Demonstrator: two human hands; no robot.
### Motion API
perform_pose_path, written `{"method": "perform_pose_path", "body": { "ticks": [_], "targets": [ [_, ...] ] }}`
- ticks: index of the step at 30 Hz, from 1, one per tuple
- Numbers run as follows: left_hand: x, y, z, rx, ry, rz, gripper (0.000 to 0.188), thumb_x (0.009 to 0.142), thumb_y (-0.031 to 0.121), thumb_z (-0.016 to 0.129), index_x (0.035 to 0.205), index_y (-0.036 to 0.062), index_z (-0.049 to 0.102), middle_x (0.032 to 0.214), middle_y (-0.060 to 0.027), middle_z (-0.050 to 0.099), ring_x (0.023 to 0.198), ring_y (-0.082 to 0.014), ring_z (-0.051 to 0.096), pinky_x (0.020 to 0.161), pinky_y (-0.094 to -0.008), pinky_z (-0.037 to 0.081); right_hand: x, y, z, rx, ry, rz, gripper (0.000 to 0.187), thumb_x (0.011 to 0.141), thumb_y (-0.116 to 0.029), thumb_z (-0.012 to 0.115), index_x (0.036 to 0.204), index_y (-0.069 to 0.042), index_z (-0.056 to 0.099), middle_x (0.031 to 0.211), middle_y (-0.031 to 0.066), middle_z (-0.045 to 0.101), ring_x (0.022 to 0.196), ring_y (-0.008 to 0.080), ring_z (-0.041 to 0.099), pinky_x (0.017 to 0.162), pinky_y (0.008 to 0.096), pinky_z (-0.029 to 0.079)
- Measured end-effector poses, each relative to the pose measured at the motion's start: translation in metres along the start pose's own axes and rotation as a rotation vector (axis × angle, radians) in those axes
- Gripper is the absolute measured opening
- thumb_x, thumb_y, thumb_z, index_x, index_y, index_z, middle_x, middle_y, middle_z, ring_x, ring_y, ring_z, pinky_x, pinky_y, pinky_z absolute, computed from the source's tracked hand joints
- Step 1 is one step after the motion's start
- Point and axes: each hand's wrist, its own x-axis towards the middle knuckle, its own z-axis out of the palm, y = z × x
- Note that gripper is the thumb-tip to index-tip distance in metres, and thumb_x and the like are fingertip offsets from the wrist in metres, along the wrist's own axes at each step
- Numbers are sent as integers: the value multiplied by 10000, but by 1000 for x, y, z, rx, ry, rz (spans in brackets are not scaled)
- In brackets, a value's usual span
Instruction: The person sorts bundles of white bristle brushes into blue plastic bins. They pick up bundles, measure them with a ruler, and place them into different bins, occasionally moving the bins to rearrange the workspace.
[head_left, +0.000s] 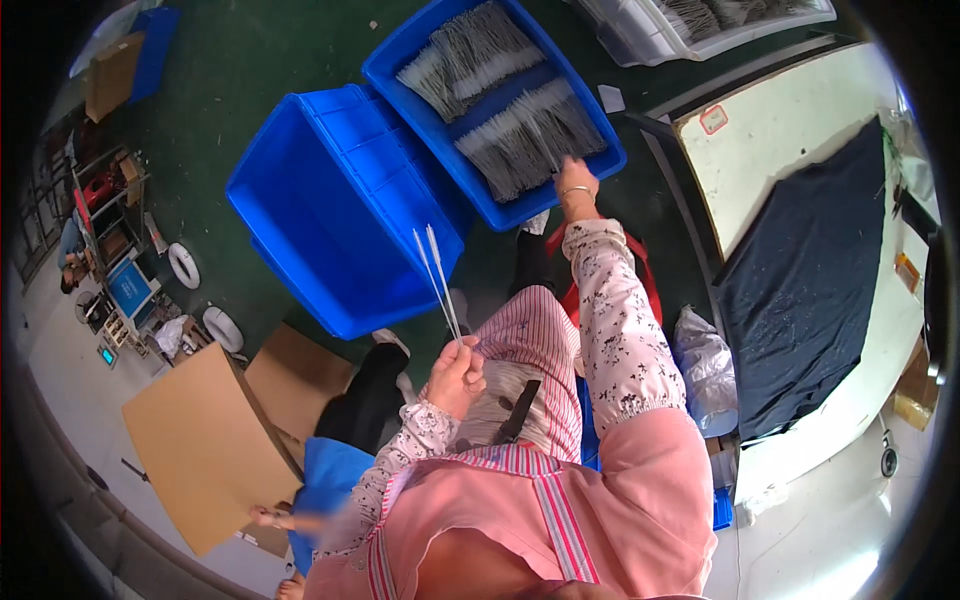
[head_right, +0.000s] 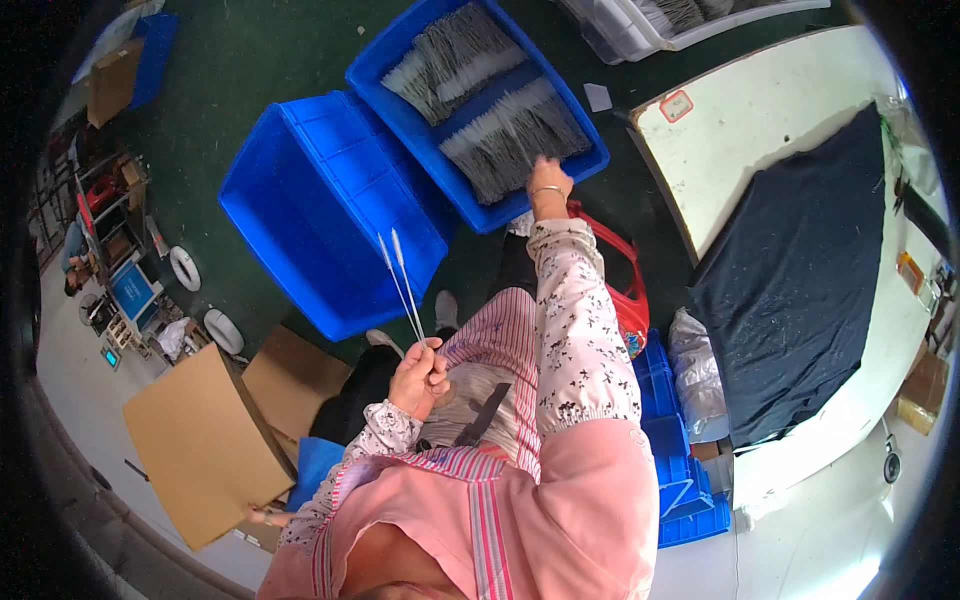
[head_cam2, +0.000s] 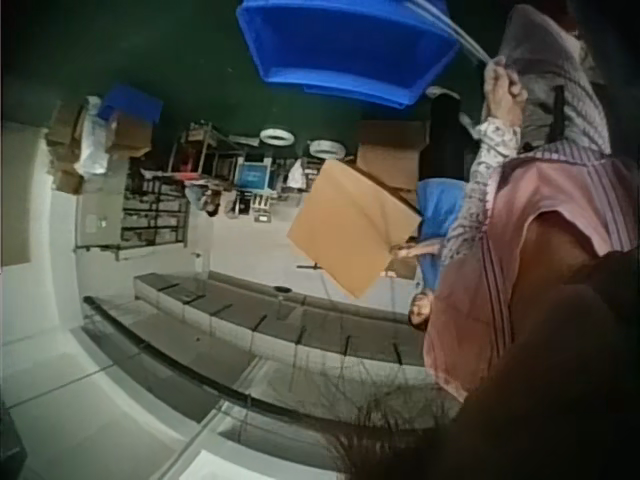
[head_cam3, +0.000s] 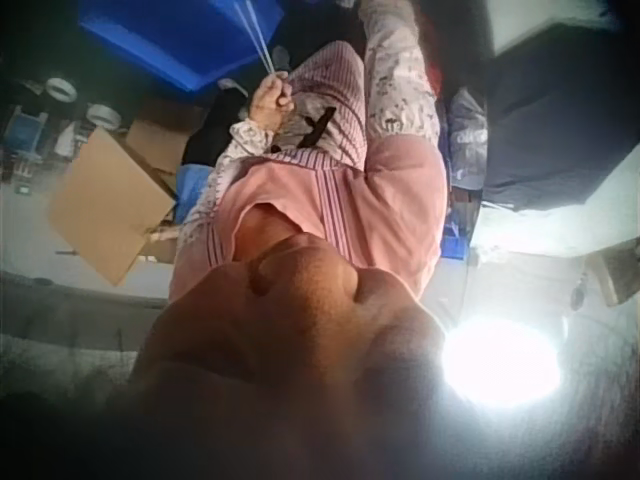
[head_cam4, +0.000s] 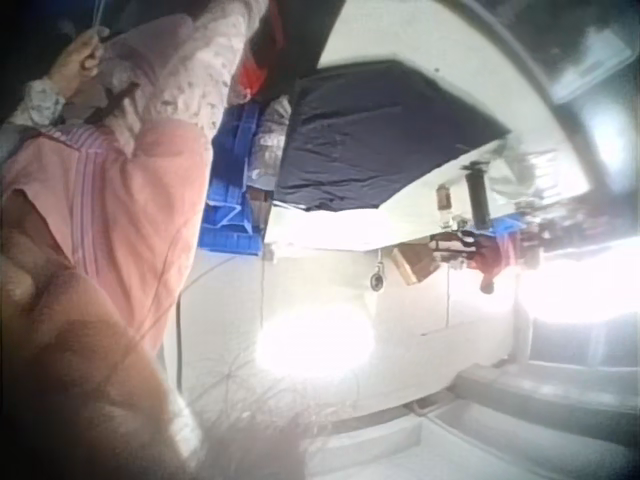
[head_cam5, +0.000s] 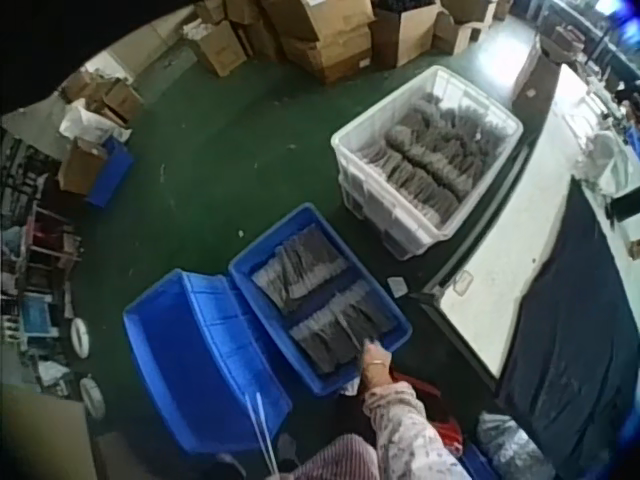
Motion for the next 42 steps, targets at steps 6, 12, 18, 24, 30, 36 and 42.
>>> {"method": "perform_pose_path", "body": {
  "ticks": [6, 12, 18, 24, 30, 36, 42],
  "targets": [
    [-7, 12, 1, 26, -35, 7, 160, 914, 173, 451, 1052, 91, 461, 688, 3, 499, 522, -59, 386, 464, -210, 313, -5, 24, -3, 105, -77, 50, 268, 748, -253, 601, 941, -68, 624, 972, 156, 618, 905, 320, 591, 778, 405, 477],
    [-26, 18, -18, 22, -205, 46, 162, 920, 182, 446, 1059, 105, 479, 692, 1, 481, 539, -65, 371, 480, -217, 311, -99, 68, 1, 319, -1, -18, 280, 741, -245, 578, 929, -43, 629, 903, 196, 617, 884, 359, 582, 784, 414, 458],
    [-57, 8, -52, 25, -415, 22, 155, 919, 181, 447, 1052, 112, 487, 684, -5, 478, 521, -60, 362, 469, -215, 304, -208, 85, 13, 501, -16, 214, 290, 749, -268, 529, 880, -37, 645, 843, 202, 627, 797, 332, 616, 756, 394, 470],
    [-79, -10, -117, 133, -650, -133, 150, 921, 179, 440, 1032, 98, 499, 679, -6, 495, 499, -61, 368, 463, -217, 305, -341, 8, -2, 1223, -120, 266, 372, 826, -394, 540, 865, -37, 637, 697, 31, 618, 506, 103, 538, 472, 220, 406],
    [-82, -62, -207, 327, -661, -228, 164, 912, 165, 430, 1020, 66, 502, 680, -2, 499, 494, -57, 379, 423, -210, 307, -488, -86, 16, 1709, -252, 8, 305, 874, -313, 524, 913, -25, 617, 692, 9, 582, 514, 71, 480, 440, 204, 360],
    [-108, -107, -240, 413, -678, -334, 157, 910, 141, 418, 1024, 58, 487, 672, 1, 464, 460, -49, 338, 383, -204, 258, -568, -62, 50, 1815, -189, 12, 228, 865, -185, 555, 1003, -6, 580, 776, 25, 591, 509, 55, 433, 401, 195, 327],
    [-130, -150, -265, 452, -831, -553, 169, 921, 160, 408, 1046, 74, 484, 688, -2, 461, 449, -41, 316, 398, -200, 254, -629, -22, 64, 1873, -234, -38, 249, 901, -207, 490, 1040, -12, 553, 814, 57, 616, 501, 62, 429, 420, 193, 358]
  ]
}}
